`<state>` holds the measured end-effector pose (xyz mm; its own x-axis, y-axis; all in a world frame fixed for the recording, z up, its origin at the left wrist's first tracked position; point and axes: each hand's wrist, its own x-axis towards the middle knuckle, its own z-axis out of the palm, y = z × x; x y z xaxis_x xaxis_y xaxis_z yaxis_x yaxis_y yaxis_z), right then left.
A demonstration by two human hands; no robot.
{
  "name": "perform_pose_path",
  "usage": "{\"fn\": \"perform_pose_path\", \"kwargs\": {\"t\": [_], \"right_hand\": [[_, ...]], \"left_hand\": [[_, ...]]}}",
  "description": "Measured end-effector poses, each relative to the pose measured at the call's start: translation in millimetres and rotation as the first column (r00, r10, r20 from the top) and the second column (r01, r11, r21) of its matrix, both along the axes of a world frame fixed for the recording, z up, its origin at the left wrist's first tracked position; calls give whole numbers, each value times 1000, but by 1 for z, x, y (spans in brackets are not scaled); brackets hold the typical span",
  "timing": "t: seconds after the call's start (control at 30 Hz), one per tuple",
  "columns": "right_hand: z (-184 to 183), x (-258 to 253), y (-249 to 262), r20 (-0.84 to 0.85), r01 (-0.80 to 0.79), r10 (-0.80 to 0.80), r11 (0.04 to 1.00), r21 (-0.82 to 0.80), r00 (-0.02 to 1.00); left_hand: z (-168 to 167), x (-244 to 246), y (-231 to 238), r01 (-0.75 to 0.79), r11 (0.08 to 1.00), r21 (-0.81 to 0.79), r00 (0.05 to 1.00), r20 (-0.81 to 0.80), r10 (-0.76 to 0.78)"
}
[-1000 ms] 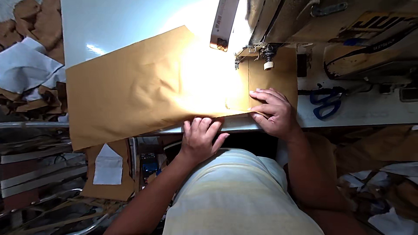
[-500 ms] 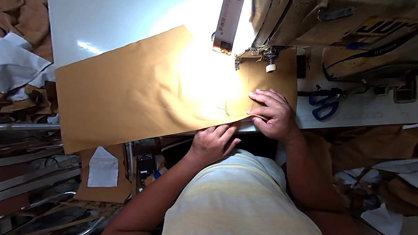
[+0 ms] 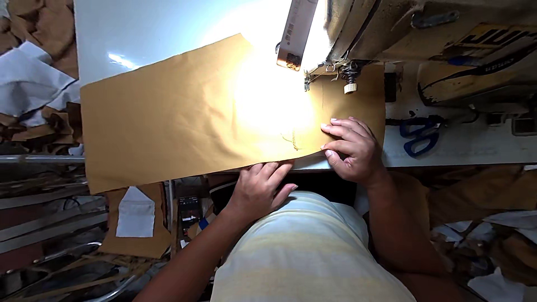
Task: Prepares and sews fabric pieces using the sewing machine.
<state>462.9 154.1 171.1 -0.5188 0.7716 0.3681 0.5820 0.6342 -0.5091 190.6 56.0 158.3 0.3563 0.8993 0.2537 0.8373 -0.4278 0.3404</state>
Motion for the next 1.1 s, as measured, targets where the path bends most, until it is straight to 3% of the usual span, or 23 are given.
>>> {"fn": "perform_pose_path", "kwargs": {"t": [0.07, 0.2, 0.3, 0.4, 0.5, 0.6, 0.7, 0.83, 0.93, 1.1], "right_hand": [[0, 0, 0, -3, -5, 5, 1000, 2, 1000], [-1, 1, 1, -8, -13, 13, 1000, 9, 1000], [0, 0, 1, -14, -17, 17, 1000, 21, 1000], [1, -1, 0, -9, -12, 13, 999, 48, 1000], [1, -2, -1, 4, -11, 10, 998, 59, 1000], [1, -3, -1, 6, -1, 1, 998, 61, 1000], [2, -2, 0, 3, 8, -8, 999, 44, 1000], [1, -2, 1, -10, 1, 0, 999, 35, 1000], [1, -2, 1, -16, 0, 0, 1000, 29, 1000], [1, -2, 0, -26, 19, -18, 999, 40, 999]], "left_hand": [[7, -11, -4, 15, 998, -53, 1000, 20, -14], [39, -27, -1, 145, 982, -124, 965, 235, -113], [72, -40, 35, 146, 988, -53, 975, 179, -134], [78, -52, 108, -27, 998, -56, 999, 34, 29], [69, -58, 184, -219, 952, -216, 974, -100, 201], [61, -54, 223, -348, 906, -240, 929, -221, 298], [63, -48, 210, -281, 953, -112, 935, -257, 246], [52, -44, 162, -23, 998, 53, 984, -174, 32], [39, -40, 140, 58, 997, 54, 983, -178, -48], [36, -37, 148, 15, 1000, -4, 981, -194, -15]]}}
